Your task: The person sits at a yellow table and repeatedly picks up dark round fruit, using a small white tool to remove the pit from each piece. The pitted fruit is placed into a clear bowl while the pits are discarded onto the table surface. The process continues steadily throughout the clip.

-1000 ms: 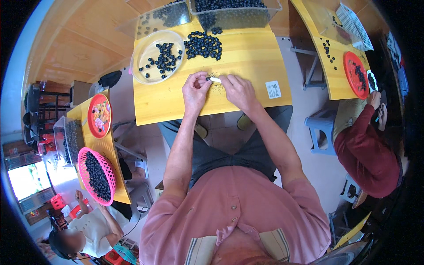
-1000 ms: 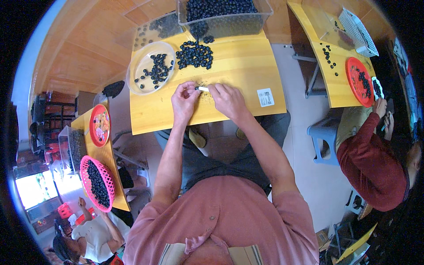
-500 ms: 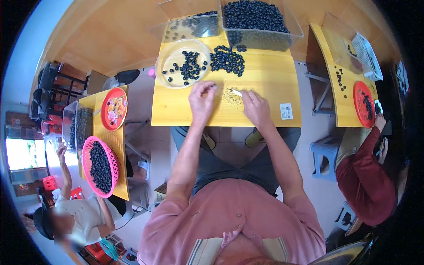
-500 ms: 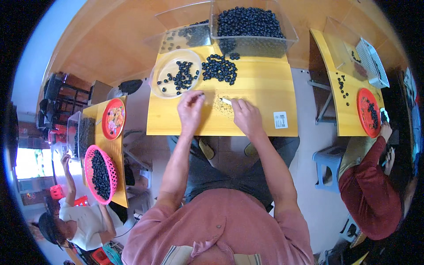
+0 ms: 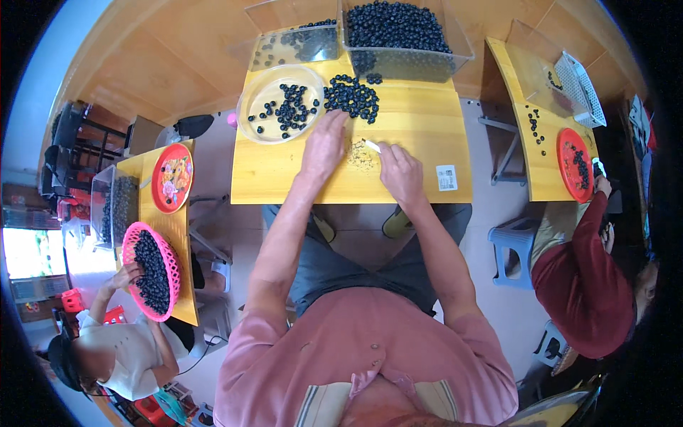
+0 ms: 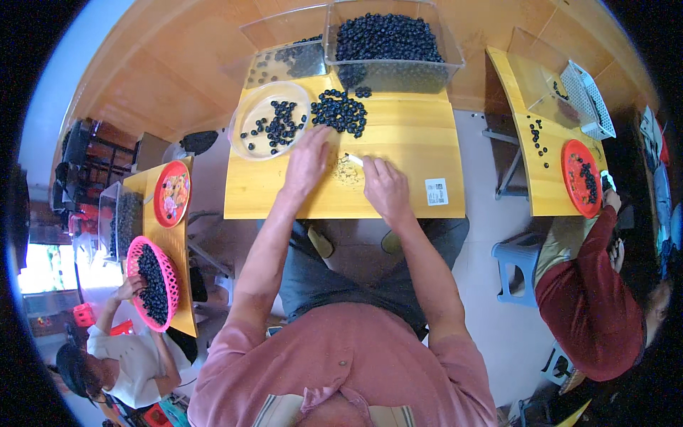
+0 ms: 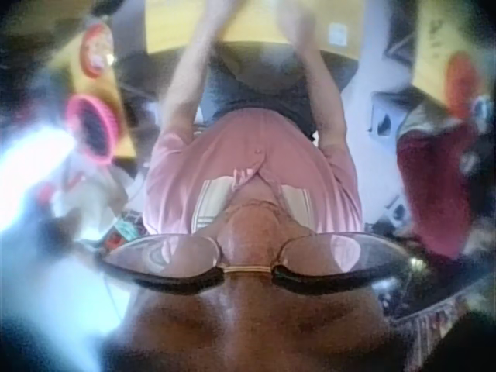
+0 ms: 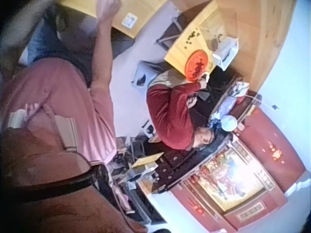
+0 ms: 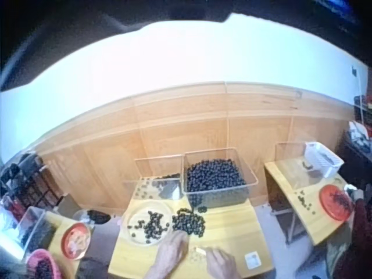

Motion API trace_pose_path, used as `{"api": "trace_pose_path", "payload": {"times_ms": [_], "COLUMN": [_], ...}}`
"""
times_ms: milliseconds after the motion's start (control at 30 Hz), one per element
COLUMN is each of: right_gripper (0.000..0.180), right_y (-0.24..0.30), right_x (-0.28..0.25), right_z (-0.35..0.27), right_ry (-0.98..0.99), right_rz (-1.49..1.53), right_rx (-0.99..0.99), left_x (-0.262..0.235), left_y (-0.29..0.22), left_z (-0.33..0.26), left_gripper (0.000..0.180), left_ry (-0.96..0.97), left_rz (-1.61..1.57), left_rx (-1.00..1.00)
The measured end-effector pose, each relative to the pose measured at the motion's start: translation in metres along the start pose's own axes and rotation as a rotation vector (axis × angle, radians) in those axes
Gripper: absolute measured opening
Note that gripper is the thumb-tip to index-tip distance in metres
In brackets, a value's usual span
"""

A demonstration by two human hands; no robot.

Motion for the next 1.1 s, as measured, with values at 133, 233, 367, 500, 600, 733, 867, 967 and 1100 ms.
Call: {"api": "trace_pose_path", "payload": {"times_ms": [133,233,367,500,600,733,867,967,1100], "right_gripper": [0.029,0.027,0.025,0.026,0.026,0.026,0.023,0.022,0.024], "right_y": [0.001,0.003,0.000,0.002,0.002,0.002,0.001,-0.001,0.000], "right_x": [-0.001,-0.002,0.002,-0.002,-0.004,-0.005,-0.006,-0.006,-0.006], "right_z": [0.000,0.001,-0.002,0.001,0.003,0.000,0.001,-0.001,0.001], "right_ry": [-0.029,-0.049,-0.035,-0.046,-0.049,-0.050,-0.082,-0.072,-0.077], "right_rz": [0.009,0.019,0.007,0.015,0.022,0.020,0.025,0.018,0.038], "right_rx": [-0.018,-0.021,0.001,0.002,0.002,0.007,0.003,0.008,0.007], "left_x": [0.031,0.039,0.023,0.018,0.025,0.031,0.023,0.023,0.031], "left_y": [0.004,0.011,0.002,0.022,0.032,0.029,0.016,0.009,0.025], "left_z": [-0.005,-0.006,-0.014,-0.011,-0.008,-0.005,0.004,0.015,0.024], "left_gripper": [0.053,0.052,0.049,0.049,0.051,0.052,0.039,0.032,0.027], "left_ry": [-0.001,0.033,0.085,0.066,0.032,0.048,0.008,0.008,0.005], "left_rz": [0.257,0.310,0.088,0.048,0.130,0.170,0.078,0.070,0.071], "left_rx": [0.002,-0.005,-0.103,-0.194,-0.172,-0.138,-0.082,-0.165,-0.186]}}
Point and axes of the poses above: each hand's wrist, its own z-axis towards the middle knuckle, its own x-axis out of the palm, y = z × x, the point moved 9 cm from there along z, towards the middle knuckle, and after that the axes turned 13 degrees about -x, right-handed, at the moved point
